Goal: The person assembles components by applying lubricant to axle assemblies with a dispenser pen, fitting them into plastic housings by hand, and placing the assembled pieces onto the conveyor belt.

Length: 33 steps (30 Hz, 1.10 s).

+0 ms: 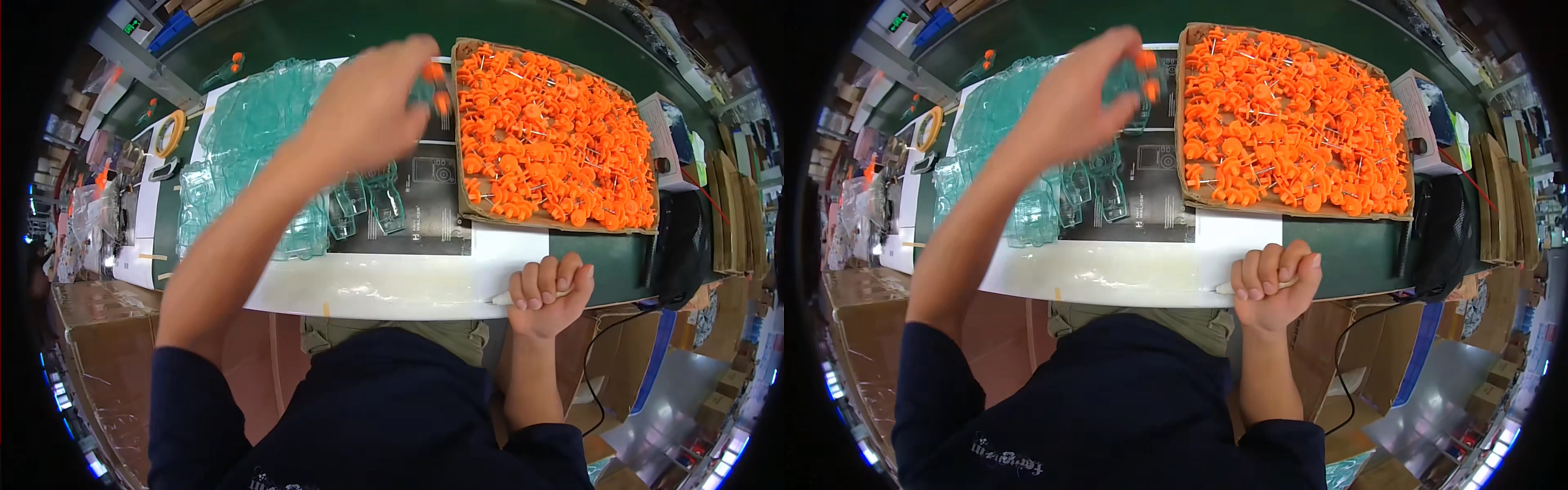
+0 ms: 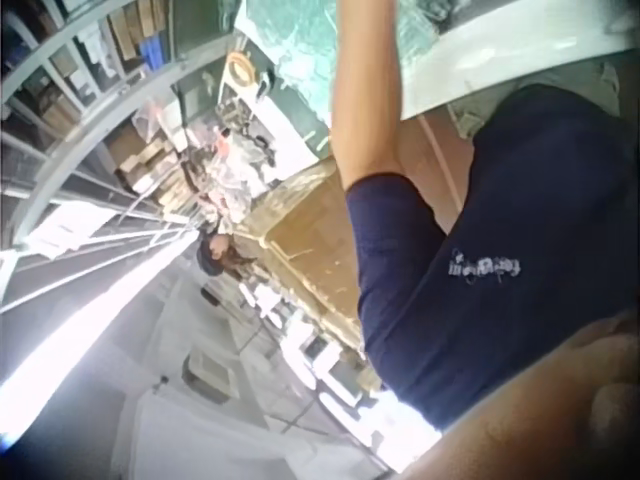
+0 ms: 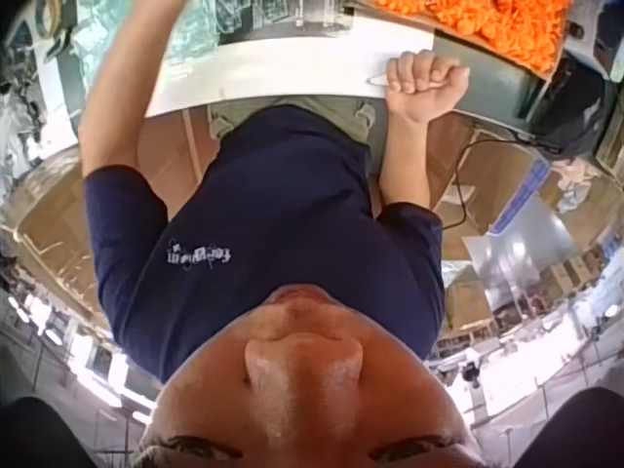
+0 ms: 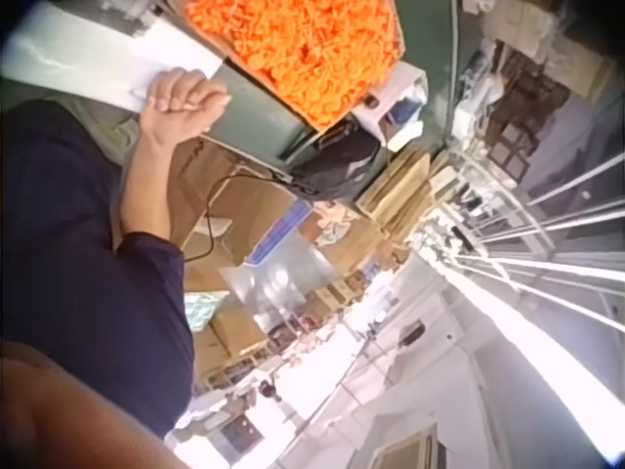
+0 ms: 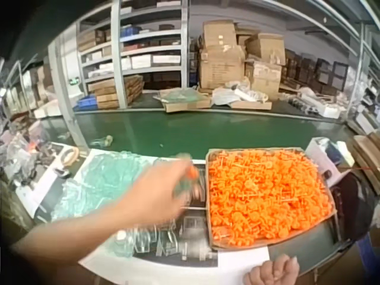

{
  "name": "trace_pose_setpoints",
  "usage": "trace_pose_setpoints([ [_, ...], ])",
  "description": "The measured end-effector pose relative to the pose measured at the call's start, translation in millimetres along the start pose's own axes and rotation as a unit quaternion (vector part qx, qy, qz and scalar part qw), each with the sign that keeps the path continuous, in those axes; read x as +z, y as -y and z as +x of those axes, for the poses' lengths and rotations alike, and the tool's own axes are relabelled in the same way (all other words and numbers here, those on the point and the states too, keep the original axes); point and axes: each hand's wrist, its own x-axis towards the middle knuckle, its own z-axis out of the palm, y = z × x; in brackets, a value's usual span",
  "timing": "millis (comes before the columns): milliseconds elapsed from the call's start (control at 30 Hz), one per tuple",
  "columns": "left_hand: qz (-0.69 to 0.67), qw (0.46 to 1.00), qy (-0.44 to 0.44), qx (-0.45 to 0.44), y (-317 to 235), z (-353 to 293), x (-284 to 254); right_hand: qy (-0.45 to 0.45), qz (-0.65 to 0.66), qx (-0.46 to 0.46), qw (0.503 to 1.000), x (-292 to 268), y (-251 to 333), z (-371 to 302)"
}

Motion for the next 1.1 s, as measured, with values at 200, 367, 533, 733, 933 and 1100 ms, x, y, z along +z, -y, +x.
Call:
trace_pose_setpoints([
  [200,0.16,0.979,0.095,-0.083,74.1,99.6,-7.2,0.007,-0.032,-0.006,0.999,-0.4,-1.6,4.0],
  [367,0.102,0.994,0.029,0.014,67.5,27.0,-45.2,0.012,-0.037,-0.003,0.999,-0.2,-1.2,3.7],
  [533,0.234,0.966,0.099,-0.053,35.4,-42.1,-42.0,0.015,-0.048,0.012,0.999,-0.3,-2.9,8.1],
  [733,0.216,0.97,0.065,-0.086,14.4,-61.0,-21.2,0.022,-0.062,-0.005,0.998,0.1,-4.3,4.7],
  [933,-0.073,0.997,-0.028,0.018,-9.3,-72.3,-16.5,0.026,-0.022,-0.018,0.999,-6.0,-0.9,4.3],
  [1100,-0.113,0.979,-0.039,0.163,-54.0,-122.6,3.9,0.003,0.034,0.005,0.999,2.3,4.6,7.6],
])
